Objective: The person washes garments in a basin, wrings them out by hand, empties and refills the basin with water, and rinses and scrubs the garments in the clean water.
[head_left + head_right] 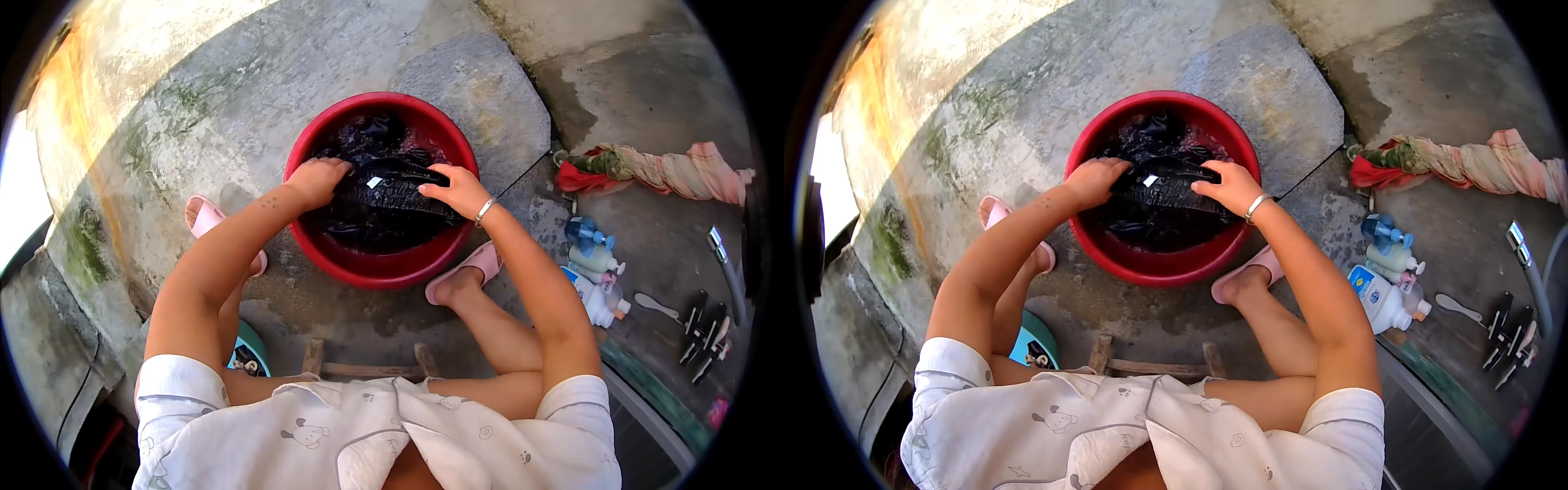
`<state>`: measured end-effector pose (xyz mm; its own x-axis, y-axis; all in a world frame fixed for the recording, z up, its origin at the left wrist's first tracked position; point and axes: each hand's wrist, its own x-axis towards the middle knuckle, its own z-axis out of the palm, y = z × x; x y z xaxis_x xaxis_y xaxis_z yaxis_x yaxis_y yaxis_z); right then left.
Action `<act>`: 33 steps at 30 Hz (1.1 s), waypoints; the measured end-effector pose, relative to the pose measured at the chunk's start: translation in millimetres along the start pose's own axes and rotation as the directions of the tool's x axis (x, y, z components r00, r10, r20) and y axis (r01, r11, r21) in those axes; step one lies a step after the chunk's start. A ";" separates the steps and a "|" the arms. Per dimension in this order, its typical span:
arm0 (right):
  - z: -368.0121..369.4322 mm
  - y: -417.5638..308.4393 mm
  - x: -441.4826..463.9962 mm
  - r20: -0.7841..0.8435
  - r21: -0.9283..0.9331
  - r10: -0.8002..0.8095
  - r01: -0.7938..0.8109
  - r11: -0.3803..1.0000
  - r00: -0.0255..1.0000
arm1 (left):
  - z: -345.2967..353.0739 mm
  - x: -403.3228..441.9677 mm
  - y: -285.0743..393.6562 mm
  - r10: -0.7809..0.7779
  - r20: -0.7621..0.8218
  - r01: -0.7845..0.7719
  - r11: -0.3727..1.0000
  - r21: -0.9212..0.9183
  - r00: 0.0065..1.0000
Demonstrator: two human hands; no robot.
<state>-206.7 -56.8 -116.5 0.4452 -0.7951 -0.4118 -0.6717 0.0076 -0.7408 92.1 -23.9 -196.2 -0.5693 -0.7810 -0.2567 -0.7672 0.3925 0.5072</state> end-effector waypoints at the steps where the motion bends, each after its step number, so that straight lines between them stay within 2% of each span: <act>1: -14.4 -20.0 -7.5 0.163 0.220 0.110 -0.145 0.965 0.980 | -1.0 -0.6 -0.3 0.005 -0.008 -0.005 1.000 -0.002 1.000; 2: -24.5 -33.0 -14.4 0.159 0.213 0.112 -0.145 0.966 0.981 | -5.5 -0.7 0.6 -0.012 0.025 0.013 1.000 -0.026 1.000; 4: -38.6 -47.2 -27.9 0.482 0.158 0.094 -0.191 0.969 0.871 | -15.9 -0.3 -1.5 -0.026 0.056 0.029 0.998 -0.049 0.998; 5: -42.1 -49.2 -34.9 0.502 -0.066 0.091 -0.067 0.996 0.860 | -25.6 1.1 -2.5 -0.055 0.083 0.068 0.983 -0.168 0.995; 6: -37.3 -40.7 -40.9 0.484 -0.175 -0.124 0.234 0.956 0.867 | -34.3 -0.2 -1.9 -0.081 0.111 0.110 0.953 -0.284 0.991; 8: -33.7 -47.5 -60.0 0.375 -0.492 0.073 0.131 0.861 0.924 | -60.7 -10.7 8.8 -0.106 0.103 0.133 0.942 -0.309 0.989; 9: -31.7 -44.3 -64.8 0.370 -0.494 0.067 0.135 0.859 0.927 | -80.1 -16.0 21.1 -0.113 0.148 0.147 0.959 -0.242 0.982; 11: -29.2 -31.7 -71.3 0.091 -0.468 0.057 -0.007 0.884 0.994 | -94.9 -24.6 25.8 -0.128 0.192 0.161 0.973 -0.167 0.973; 13: -36.9 -28.2 -72.4 0.029 -0.403 0.076 -0.057 0.913 0.997 | -101.7 -35.5 18.7 -0.054 -0.001 0.052 0.974 -0.220 0.999; 14: -42.5 -26.5 -72.9 -0.028 -0.338 0.107 -0.110 0.935 0.994 | -107.7 -38.4 18.8 -0.052 -0.003 0.050 0.975 -0.215 0.999; 15: -40.8 -15.8 -71.7 -0.116 -0.247 0.023 -0.052 0.968 0.993 | -116.1 -40.9 20.6 -0.123 0.027 0.125 0.978 -0.168 0.992; 16: -45.4 -8.3 -72.1 -0.120 -0.250 0.020 -0.050 0.967 0.993 | -122.1 -42.6 20.9 -0.193 0.052 0.198 0.973 -0.118 0.980; 18: -52.5 -7.6 -72.8 -0.046 -0.103 0.109 -0.113 0.988 0.993 | -119.0 -44.9 6.7 -0.158 0.019 0.159 0.982 -0.106 0.987; 19: -54.0 -4.8 -73.6 -0.048 -0.105 0.105 -0.109 0.988 0.993 | -114.0 -45.3 -3.0 -0.025 -0.080 0.008 0.981 -0.194 0.996; 20: -54.2 -3.0 -74.3 -0.043 0.085 0.069 -0.065 0.994 0.997 | -116.1 -47.3 -3.8 0.100 -0.187 -0.148 0.953 -0.264 0.977; 21: -54.2 -2.5 -74.6 -0.045 0.272 0.032 -0.019 0.962 0.998 | -118.2 -50.0 -5.0 0.101 -0.189 -0.149 0.954 -0.259 0.977; 22: -53.2 -2.8 -76.2 -0.047 0.272 0.031 -0.017 0.962 0.998 | -119.4 -52.8 -6.3 -0.028 -0.093 -0.029 0.832 -0.554 0.995; 23: -50.9 -9.5 -78.5 -0.090 0.500 0.114 -0.054 0.864 0.989 | -121.2 -54.6 -4.6 -0.120 0.039 0.105 0.615 -0.781 0.992; 24: -48.5 -16.6 -78.7 -0.109 0.699 0.203 -0.070 0.712 0.973 | -120.0 -54.6 -4.0 -0.118 0.038 0.103 0.616 -0.781 0.992; 25: -44.6 -24.0 -75.7 -0.166 0.771 0.229 -0.019 0.636 0.959 | -116.8 -54.0 -4.1 -0.204 0.076 0.154 0.398 -0.904 0.976; 26: -39.8 -23.3 -69.7 -0.167 0.771 0.229 -0.018 0.637 0.959 | -112.3 -53.2 -4.4 -0.276 0.134 0.181 0.153 -0.972 0.952; 27: -34.3 -17.4 -60.2 -0.233 0.779 0.271 0.012 0.627 0.934 | -103.6 -47.7 1.1 -0.323 0.156 0.178 0.039 -0.983 0.933; 28: -27.4 -10.3 -49.3 -0.296 0.784 0.314 0.042 0.619 0.902 | -96.1 -39.2 7.1 -0.323 0.159 0.180 0.037 -0.983 0.933; 29: -16.6 -2.5 -36.6 -0.337 0.797 0.350 0.067 0.600 0.874 | -88.5 -28.4 13.5 -0.352 0.178 0.162 -0.074 -0.984 0.919; 30: -3.1 12.0 -20.4 -0.417 0.737 0.327 0.104 0.668 0.848 | -79.2 -15.4 18.9 -0.378 0.202 0.140 -0.183 -0.973 0.904; 31: 9.0 21.5 -5.9 -0.514 0.507 0.243 0.062 0.860 0.823 | -65.4 2.0 22.1 -0.466 0.187 0.169 -0.079 -0.982 0.865; 32: 21.5 25.7 5.5 -0.578 0.232 0.134 0.005 0.973 0.805 | -47.9 19.9 24.8 -0.549 0.163 0.209 0.021 -0.978 0.820; 33: 34.5 12.6 9.8 -0.563 0.149 0.141 -0.068 0.986 0.814 | -24.9 34.1 27.6 -0.611 -0.073 0.242 0.418 -0.876 0.789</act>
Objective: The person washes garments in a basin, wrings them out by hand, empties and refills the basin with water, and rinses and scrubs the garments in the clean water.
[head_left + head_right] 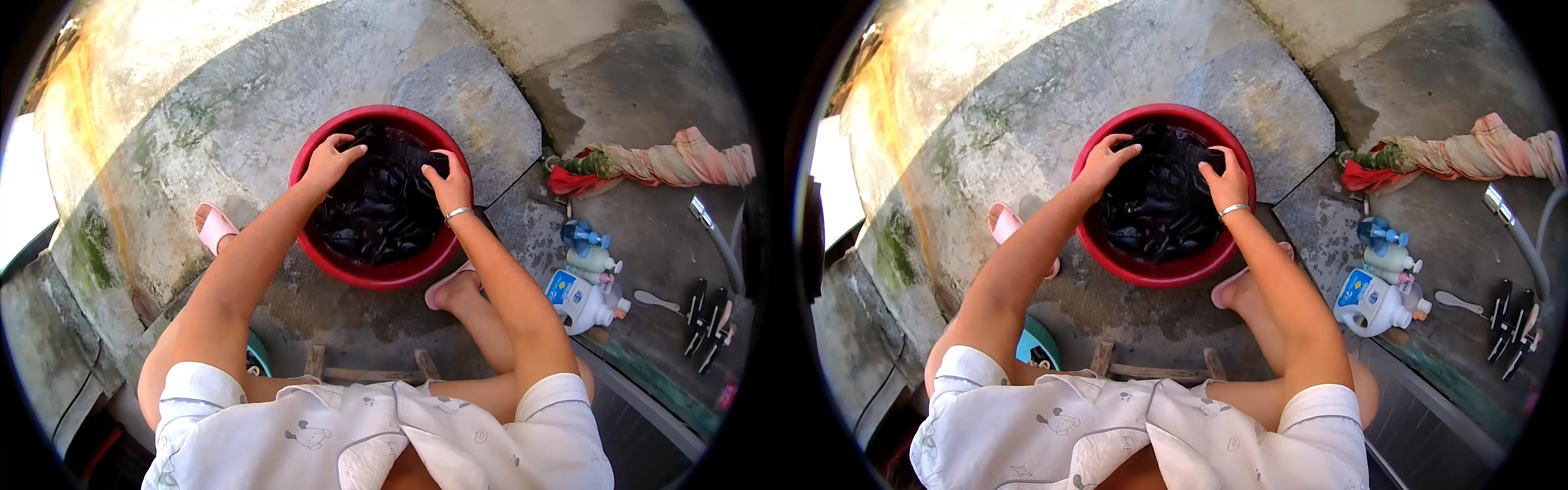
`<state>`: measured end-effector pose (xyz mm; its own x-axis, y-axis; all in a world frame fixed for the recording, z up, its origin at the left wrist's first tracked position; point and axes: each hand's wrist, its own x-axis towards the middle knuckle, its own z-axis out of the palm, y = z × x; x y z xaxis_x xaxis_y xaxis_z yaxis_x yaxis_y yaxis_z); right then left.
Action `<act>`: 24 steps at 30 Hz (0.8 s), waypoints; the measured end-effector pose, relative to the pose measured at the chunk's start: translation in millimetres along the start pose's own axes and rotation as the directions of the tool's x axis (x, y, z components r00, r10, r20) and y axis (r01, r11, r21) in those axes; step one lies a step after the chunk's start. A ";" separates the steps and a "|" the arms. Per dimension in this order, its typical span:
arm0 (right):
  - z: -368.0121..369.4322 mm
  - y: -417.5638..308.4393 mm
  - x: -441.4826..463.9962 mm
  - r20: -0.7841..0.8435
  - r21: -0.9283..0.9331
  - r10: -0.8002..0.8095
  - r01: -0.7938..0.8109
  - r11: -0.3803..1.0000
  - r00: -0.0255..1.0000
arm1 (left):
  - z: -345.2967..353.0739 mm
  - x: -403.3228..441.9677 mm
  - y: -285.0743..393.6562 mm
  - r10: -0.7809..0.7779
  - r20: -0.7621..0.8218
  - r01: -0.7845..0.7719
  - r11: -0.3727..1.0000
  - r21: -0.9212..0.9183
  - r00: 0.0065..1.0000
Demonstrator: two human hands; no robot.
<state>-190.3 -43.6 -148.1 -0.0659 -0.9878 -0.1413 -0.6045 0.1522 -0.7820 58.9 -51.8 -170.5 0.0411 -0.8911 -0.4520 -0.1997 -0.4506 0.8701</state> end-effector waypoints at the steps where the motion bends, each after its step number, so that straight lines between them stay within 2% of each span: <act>1: 13.2 -10.6 -3.3 0.017 -0.110 0.008 -0.006 0.994 1.000 | 18.7 4.6 -10.2 0.225 -0.097 -0.176 0.915 0.364 0.970; 2: 36.5 15.7 -0.3 0.033 -0.293 -0.224 0.224 0.930 0.974 | 34.6 -3.2 -7.1 0.272 -0.114 -0.201 0.883 0.423 0.956; 3: 50.2 15.1 -3.4 0.113 -0.335 -0.183 0.211 0.918 0.977 | 45.8 -6.3 -3.5 0.274 -0.059 -0.183 0.772 0.609 0.960; 5: 73.0 15.0 -13.3 0.166 -0.566 -0.208 0.266 0.780 0.964 | 62.4 -0.7 -35.8 0.445 0.022 -0.311 0.590 0.745 0.895; 6: 79.9 21.1 -15.3 0.203 -0.558 -0.161 0.249 0.792 0.966 | 66.9 -2.1 -44.1 0.409 0.035 -0.289 0.580 0.761 0.912; 9: 94.8 47.3 -19.7 0.215 -0.555 -0.246 0.326 0.765 0.945 | 71.0 -0.1 -72.3 0.440 0.064 -0.321 0.541 0.778 0.896; 11: 103.5 59.3 -18.1 0.236 -0.535 -0.238 0.331 0.777 0.942 | 71.7 2.7 -86.8 0.387 0.113 -0.322 0.536 0.780 0.915; 13: 109.0 70.6 -13.5 0.251 -0.520 -0.241 0.340 0.784 0.938 | 73.5 10.4 -98.4 0.461 0.148 -0.379 0.462 0.802 0.875; 14: 108.7 70.7 -6.1 0.309 -0.549 -0.224 0.366 0.751 0.924 | 70.6 16.1 -96.6 0.464 0.146 -0.379 0.461 0.802 0.874; 16: 97.2 67.7 5.7 0.449 -0.559 -0.149 0.407 0.723 0.881 | 63.1 24.4 -87.4 0.388 0.267 -0.439 0.475 0.762 0.882; 19: 85.4 66.2 11.3 0.486 -0.541 -0.192 0.466 0.700 0.853 | 50.6 13.3 -68.9 0.387 0.282 -0.461 0.524 0.716 0.878; 20: 78.0 59.5 13.8 0.458 -0.537 -0.228 0.472 0.699 0.859 | 46.6 17.0 -76.5 0.477 0.267 -0.501 0.473 0.725 0.837; 21: 72.0 61.5 17.1 0.450 -0.537 -0.245 0.479 0.694 0.859 | 39.3 15.6 -80.8 0.490 0.261 -0.503 0.463 0.730 0.832; 22: 65.1 65.3 20.1 0.378 -0.266 -0.149 0.261 0.928 0.914 | 30.5 13.7 -84.5 0.448 0.239 -0.486 0.591 0.644 0.862; 23: 54.1 66.7 21.8 0.347 0.060 -0.028 0.008 0.998 0.937 | 20.5 9.6 -82.2 0.403 0.226 -0.458 0.705 0.542 0.887; 24: 38.4 62.2 20.6 0.269 0.080 0.062 -0.087 0.993 0.961 | 5.8 -0.2 -66.7 0.387 0.200 -0.432 0.737 0.519 0.900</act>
<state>-198.8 -53.2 -223.0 0.1126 -0.9308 -0.3478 -0.5312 0.2395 -0.8127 66.5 -21.2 -229.5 -0.2360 -0.9655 -0.1096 -0.6732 0.0812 0.7350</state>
